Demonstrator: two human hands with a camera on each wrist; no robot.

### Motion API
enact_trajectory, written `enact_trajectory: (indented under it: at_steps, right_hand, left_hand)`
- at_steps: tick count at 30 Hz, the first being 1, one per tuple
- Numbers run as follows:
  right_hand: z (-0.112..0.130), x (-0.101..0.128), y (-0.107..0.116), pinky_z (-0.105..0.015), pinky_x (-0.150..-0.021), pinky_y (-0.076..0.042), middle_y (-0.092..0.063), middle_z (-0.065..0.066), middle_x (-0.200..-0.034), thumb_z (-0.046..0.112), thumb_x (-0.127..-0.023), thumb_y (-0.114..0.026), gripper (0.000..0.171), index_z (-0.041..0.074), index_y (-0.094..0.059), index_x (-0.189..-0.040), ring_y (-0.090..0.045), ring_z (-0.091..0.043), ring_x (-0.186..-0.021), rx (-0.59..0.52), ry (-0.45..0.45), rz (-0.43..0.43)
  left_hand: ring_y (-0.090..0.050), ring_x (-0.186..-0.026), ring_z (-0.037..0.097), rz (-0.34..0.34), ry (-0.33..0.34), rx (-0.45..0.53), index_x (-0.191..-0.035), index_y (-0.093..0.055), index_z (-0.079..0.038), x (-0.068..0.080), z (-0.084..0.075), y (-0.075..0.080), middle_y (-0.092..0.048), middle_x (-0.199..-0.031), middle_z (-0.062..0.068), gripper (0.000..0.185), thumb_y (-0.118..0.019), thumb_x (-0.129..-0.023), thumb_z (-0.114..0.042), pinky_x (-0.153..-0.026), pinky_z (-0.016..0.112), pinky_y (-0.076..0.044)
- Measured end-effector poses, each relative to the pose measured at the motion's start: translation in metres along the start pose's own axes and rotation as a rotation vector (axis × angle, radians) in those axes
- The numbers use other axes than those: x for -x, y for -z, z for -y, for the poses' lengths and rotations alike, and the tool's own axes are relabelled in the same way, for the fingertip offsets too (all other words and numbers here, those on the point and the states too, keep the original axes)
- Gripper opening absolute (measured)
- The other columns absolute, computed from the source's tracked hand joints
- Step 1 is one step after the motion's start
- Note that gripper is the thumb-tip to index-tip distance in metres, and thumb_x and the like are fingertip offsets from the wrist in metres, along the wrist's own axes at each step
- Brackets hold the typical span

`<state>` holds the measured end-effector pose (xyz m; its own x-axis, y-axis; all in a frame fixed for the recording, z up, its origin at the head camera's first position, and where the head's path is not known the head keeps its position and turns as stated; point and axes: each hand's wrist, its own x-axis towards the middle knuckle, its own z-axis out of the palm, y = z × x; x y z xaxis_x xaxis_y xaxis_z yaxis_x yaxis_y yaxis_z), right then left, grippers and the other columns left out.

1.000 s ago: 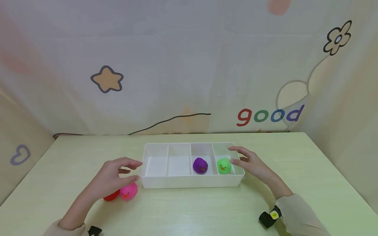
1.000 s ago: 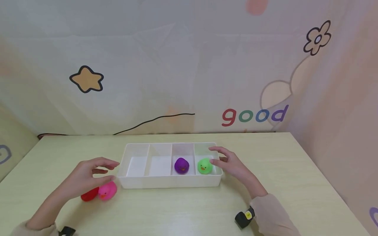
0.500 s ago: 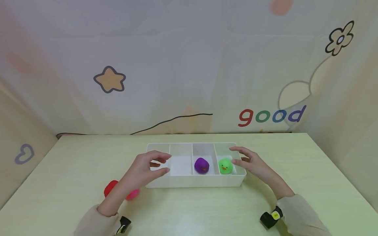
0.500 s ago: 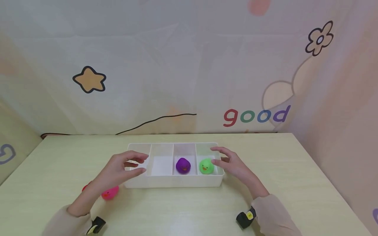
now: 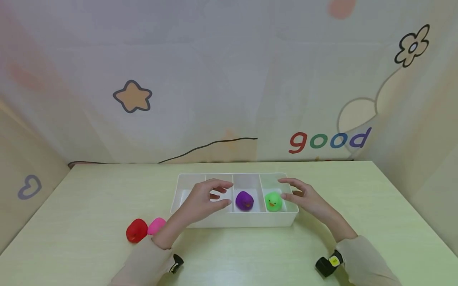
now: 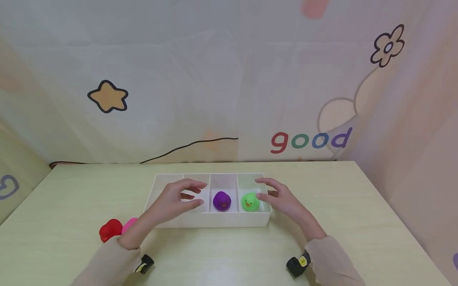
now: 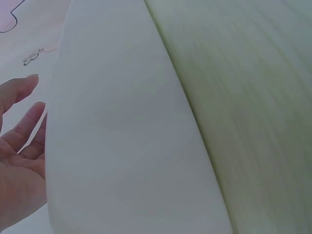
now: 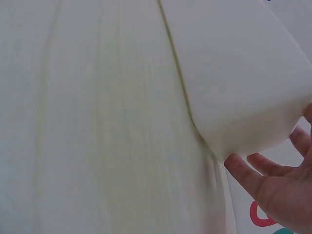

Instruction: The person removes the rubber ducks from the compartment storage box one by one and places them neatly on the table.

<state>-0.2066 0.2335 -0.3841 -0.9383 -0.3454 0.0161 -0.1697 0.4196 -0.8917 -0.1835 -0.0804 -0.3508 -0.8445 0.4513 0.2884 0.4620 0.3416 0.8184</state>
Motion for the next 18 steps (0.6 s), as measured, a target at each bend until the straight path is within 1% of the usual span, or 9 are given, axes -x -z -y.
enact_trajectory:
  at_steps: [4,8,12,15,18]
  right_hand:
    - [0.001,0.001,0.001,-0.059,-0.099,-0.028,-0.031,-0.018,-0.142,0.022,-0.089,-0.059,0.049,0.006,-0.043,-0.132,-0.031,-0.051,-0.124,-0.008,-0.016,-0.002]
    - [0.001,0.001,0.001,-0.059,-0.097,-0.031,-0.03,-0.018,-0.142,0.022,-0.088,-0.06,0.05,0.006,-0.043,-0.132,-0.034,-0.051,-0.122,-0.015,-0.018,0.001]
    - [0.0,0.0,0.001,-0.059,-0.097,-0.031,-0.03,-0.017,-0.143,0.021,-0.088,-0.06,0.05,0.006,-0.043,-0.132,-0.035,-0.051,-0.121,-0.024,-0.02,0.001]
    - [0.001,0.001,0.001,-0.059,-0.097,-0.031,-0.03,-0.018,-0.142,0.021,-0.088,-0.06,0.05,0.006,-0.043,-0.132,-0.034,-0.051,-0.121,-0.021,-0.016,0.001]
    - [0.001,0.001,0.001,-0.059,-0.097,-0.031,-0.03,-0.018,-0.142,0.021,-0.088,-0.06,0.05,0.005,-0.042,-0.133,-0.034,-0.051,-0.122,-0.021,-0.016,0.003]
  left_hand:
    - [-0.058,-0.098,0.03,0.01,-0.002,0.005,-0.113,-0.06,0.001,-0.01,0.0,-0.008,-0.06,-0.113,0.014,0.035,-0.068,-0.079,-0.005,-0.08,0.03,-0.051]
    - [-0.057,-0.098,0.03,0.021,-0.004,-0.007,-0.113,-0.06,0.003,-0.017,0.001,-0.014,-0.061,-0.112,0.015,0.036,-0.068,-0.079,-0.005,-0.078,0.027,-0.051]
    - [-0.056,-0.098,0.03,0.048,0.003,-0.022,-0.112,-0.061,0.003,-0.024,0.002,-0.02,-0.061,-0.111,0.016,0.035,-0.068,-0.078,-0.004,-0.078,0.027,-0.051]
    - [-0.056,-0.097,0.029,0.077,0.005,-0.071,-0.111,-0.061,0.002,-0.028,0.001,-0.024,-0.062,-0.11,0.015,0.035,-0.068,-0.078,-0.005,-0.077,0.028,-0.051]
    - [-0.055,-0.097,0.026,0.105,0.013,-0.16,-0.113,-0.062,0.0,-0.032,-0.001,-0.028,-0.062,-0.109,0.013,0.035,-0.069,-0.079,-0.006,-0.078,0.03,-0.05]
